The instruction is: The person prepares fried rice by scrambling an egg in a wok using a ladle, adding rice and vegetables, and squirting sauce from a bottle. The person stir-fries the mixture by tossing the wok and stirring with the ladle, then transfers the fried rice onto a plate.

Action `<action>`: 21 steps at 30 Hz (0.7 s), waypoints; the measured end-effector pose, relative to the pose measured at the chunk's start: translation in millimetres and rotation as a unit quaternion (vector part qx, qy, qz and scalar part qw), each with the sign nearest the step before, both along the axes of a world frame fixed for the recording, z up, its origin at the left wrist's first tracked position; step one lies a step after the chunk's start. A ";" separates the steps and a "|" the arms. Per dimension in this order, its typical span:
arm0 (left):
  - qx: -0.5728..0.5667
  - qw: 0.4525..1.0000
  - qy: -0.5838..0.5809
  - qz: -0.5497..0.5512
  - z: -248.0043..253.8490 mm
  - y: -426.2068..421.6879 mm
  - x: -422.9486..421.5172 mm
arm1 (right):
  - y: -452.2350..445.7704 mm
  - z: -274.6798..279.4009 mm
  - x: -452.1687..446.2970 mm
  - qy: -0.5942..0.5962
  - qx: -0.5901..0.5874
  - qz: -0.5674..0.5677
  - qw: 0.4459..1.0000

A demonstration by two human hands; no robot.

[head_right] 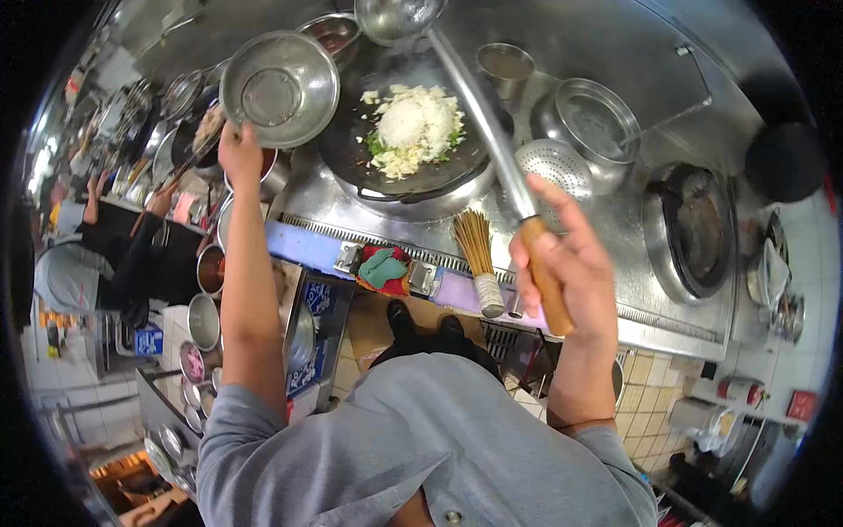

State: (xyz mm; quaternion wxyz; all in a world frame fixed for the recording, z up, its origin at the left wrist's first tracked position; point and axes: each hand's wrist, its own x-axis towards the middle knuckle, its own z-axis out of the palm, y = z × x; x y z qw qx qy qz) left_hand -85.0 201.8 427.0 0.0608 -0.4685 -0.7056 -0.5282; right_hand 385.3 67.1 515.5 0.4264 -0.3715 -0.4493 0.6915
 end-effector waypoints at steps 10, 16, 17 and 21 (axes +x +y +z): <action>0.028 0.965 -0.206 0.158 -103.6 -321.2 -21.0 | 89.4 -150.2 -53.9 -0.100 -0.195 0.027 0.975; 0.273 0.720 -0.550 0.325 -149.4 -586.4 81.7 | 109.7 -53.8 -44.2 -0.188 0.036 0.096 0.977; 0.294 0.687 -0.535 0.394 -146.3 -628.9 119.9 | 100.7 -51.4 -41.5 -0.095 -0.035 0.063 0.993; 0.349 0.596 -0.376 0.617 -196.2 -769.0 257.6 | 106.5 -167.9 -13.7 0.212 -0.226 0.351 0.883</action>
